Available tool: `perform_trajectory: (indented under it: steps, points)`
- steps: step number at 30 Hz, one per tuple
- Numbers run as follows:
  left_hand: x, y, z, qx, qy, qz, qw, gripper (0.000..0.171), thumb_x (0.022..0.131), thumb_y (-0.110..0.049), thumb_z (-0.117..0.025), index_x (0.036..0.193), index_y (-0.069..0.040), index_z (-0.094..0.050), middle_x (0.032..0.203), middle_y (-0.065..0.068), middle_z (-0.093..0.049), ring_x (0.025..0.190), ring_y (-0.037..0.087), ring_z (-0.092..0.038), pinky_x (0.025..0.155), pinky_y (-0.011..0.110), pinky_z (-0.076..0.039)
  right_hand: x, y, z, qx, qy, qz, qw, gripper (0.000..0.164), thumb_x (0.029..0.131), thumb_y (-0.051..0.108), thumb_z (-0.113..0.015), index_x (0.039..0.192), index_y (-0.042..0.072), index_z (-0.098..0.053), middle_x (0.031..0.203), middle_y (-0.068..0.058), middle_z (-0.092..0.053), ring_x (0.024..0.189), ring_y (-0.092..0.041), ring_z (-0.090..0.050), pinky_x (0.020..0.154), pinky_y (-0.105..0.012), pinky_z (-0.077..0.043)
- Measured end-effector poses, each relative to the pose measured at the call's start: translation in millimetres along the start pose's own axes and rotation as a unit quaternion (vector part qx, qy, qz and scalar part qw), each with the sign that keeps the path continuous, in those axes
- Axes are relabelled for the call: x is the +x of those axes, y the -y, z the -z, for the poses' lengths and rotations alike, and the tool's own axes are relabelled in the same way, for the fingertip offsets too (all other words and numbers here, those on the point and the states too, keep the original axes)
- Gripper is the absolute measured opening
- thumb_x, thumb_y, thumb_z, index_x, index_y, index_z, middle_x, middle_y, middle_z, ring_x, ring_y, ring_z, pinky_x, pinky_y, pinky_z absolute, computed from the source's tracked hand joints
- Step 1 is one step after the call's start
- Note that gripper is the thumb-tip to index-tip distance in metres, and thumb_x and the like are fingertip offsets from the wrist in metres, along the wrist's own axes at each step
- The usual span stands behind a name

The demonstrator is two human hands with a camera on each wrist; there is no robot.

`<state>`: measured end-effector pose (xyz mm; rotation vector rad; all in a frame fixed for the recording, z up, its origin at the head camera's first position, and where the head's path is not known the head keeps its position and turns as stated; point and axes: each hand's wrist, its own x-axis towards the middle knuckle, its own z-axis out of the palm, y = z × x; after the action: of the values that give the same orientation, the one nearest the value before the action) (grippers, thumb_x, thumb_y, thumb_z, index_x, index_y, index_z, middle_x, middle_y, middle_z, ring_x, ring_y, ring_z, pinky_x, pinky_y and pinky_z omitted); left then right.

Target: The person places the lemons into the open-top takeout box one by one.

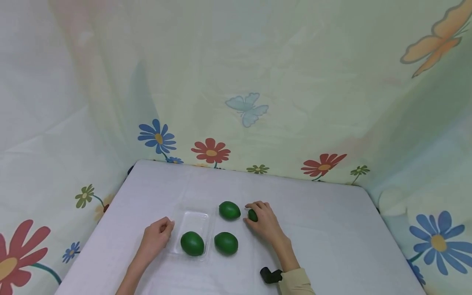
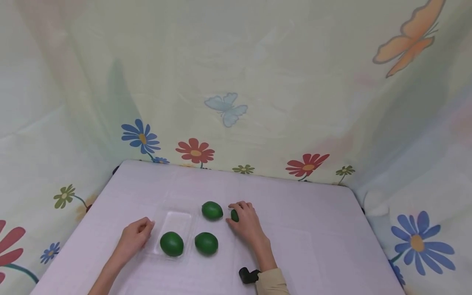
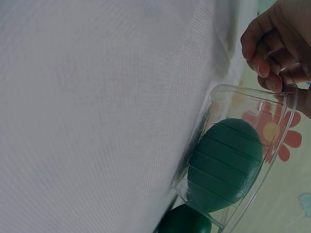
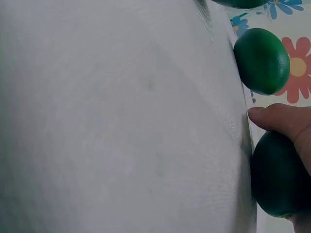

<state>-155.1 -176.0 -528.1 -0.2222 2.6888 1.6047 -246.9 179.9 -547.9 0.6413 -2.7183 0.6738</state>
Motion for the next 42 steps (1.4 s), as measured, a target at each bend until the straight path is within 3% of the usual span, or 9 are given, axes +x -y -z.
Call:
perform_trajectory:
  steps: [10, 20, 28, 36, 42]
  points:
    - [-0.1, -0.8, -0.2, 0.004, -0.003, -0.001, 1.0000, 0.032, 0.106, -0.022, -0.058, 0.078, -0.005, -0.057, 0.057, -0.003, -0.046, 0.051, 0.012, -0.045, 0.050, 0.024, -0.037, -1, 0, -4, -0.003, -0.003, -0.022, 1.000, 0.026, 0.082, 0.014, -0.086, 0.103, 0.014, -0.072, 0.100, -0.005, -0.066, 0.090, -0.024, -0.059, 0.075, -0.041, -0.053]
    - [2.2, -0.8, 0.4, 0.000, 0.000, 0.001, 1.0000, 0.032, 0.106, -0.023, -0.057, 0.079, -0.004, -0.058, 0.056, -0.003, -0.046, 0.051, 0.012, -0.045, 0.050, 0.025, -0.037, -3, 0, -3, 0.020, -0.008, -0.022, 1.000, 0.023, 0.084, 0.011, -0.083, 0.104, 0.013, -0.073, 0.100, -0.007, -0.067, 0.090, -0.024, -0.059, 0.077, -0.042, -0.054]
    - [2.4, -0.3, 1.0, 0.005, 0.000, 0.004, 1.0000, 0.031, 0.106, -0.022, -0.057, 0.081, -0.004, -0.059, 0.057, -0.002, -0.046, 0.051, 0.013, -0.045, 0.051, 0.025, -0.037, -15, 16, 9, 0.025, -0.003, -0.007, 1.000, 0.026, 0.085, 0.014, -0.084, 0.108, 0.016, -0.073, 0.102, -0.003, -0.066, 0.092, -0.019, -0.058, 0.078, -0.038, -0.054]
    - [1.7, 0.2, 3.3, 0.006, 0.002, 0.008, 0.9999, 0.032, 0.106, -0.026, -0.056, 0.082, -0.006, -0.060, 0.058, -0.003, -0.047, 0.053, 0.014, -0.047, 0.052, 0.026, -0.038, -35, 43, 25, 0.024, -0.033, 0.067, 0.997, 0.031, 0.080, 0.010, -0.086, 0.107, 0.016, -0.072, 0.100, 0.001, -0.064, 0.090, -0.014, -0.055, 0.072, -0.029, -0.055]
    - [2.8, 0.6, 1.8, 0.006, 0.003, 0.010, 0.9999, 0.030, 0.106, -0.023, -0.056, 0.083, -0.005, -0.061, 0.057, -0.002, -0.047, 0.052, 0.013, -0.046, 0.051, 0.025, -0.038, -48, 69, 33, 0.065, -0.028, 0.133, 0.989, 0.031, 0.080, 0.010, -0.087, 0.107, 0.014, -0.072, 0.103, 0.004, -0.064, 0.094, -0.012, -0.057, 0.075, -0.028, -0.056]
